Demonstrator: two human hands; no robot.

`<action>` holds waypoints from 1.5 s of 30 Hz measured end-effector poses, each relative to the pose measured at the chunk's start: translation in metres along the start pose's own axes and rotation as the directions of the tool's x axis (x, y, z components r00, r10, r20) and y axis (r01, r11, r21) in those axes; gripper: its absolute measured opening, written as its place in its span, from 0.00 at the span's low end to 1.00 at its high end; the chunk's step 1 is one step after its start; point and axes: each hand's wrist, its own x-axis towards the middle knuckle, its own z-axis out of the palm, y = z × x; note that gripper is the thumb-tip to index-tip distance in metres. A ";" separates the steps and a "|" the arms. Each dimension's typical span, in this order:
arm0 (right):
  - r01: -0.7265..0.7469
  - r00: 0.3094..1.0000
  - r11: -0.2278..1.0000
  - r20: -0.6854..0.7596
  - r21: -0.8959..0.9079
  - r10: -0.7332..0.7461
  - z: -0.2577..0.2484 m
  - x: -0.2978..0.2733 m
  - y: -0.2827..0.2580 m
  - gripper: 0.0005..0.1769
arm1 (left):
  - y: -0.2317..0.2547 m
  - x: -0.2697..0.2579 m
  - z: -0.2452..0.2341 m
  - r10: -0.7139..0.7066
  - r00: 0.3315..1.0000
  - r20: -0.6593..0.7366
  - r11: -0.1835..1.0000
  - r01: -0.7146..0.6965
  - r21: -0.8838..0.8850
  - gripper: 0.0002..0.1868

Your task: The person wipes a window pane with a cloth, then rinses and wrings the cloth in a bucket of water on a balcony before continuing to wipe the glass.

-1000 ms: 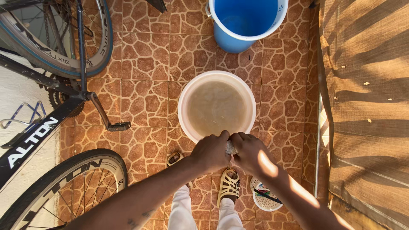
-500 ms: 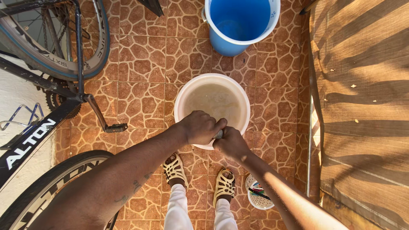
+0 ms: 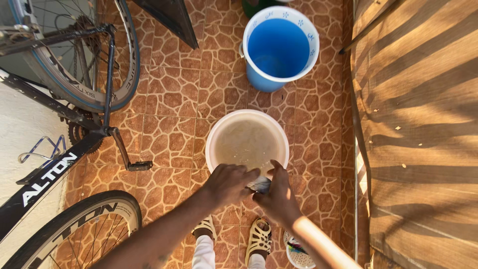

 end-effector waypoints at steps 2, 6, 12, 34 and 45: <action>0.124 0.978 0.983 -0.152 -0.136 -0.144 -0.004 -0.026 0.003 0.56 | 0.017 -0.011 -0.005 -0.358 0.923 -0.141 0.861 0.267 -0.433 0.29; 0.596 0.551 0.481 -0.108 -0.642 -0.827 -0.011 -0.043 0.012 0.49 | 0.058 -0.011 -0.027 -0.648 0.691 0.321 0.119 0.508 -0.853 0.13; 0.813 0.120 0.016 0.141 -0.582 -0.983 -0.058 -0.047 0.004 0.27 | 0.098 -0.024 -0.056 0.065 0.637 0.768 -0.778 0.514 -0.360 0.12; 0.583 0.792 0.682 0.119 -0.442 -0.599 -0.067 -0.021 -0.040 0.28 | 0.077 0.011 -0.134 -0.422 0.900 0.108 0.906 0.424 0.002 0.45; 0.599 0.796 0.762 0.085 -0.247 -0.599 -0.085 -0.037 -0.068 0.18 | 0.070 0.022 -0.175 -0.338 0.935 0.109 0.941 0.336 0.037 0.35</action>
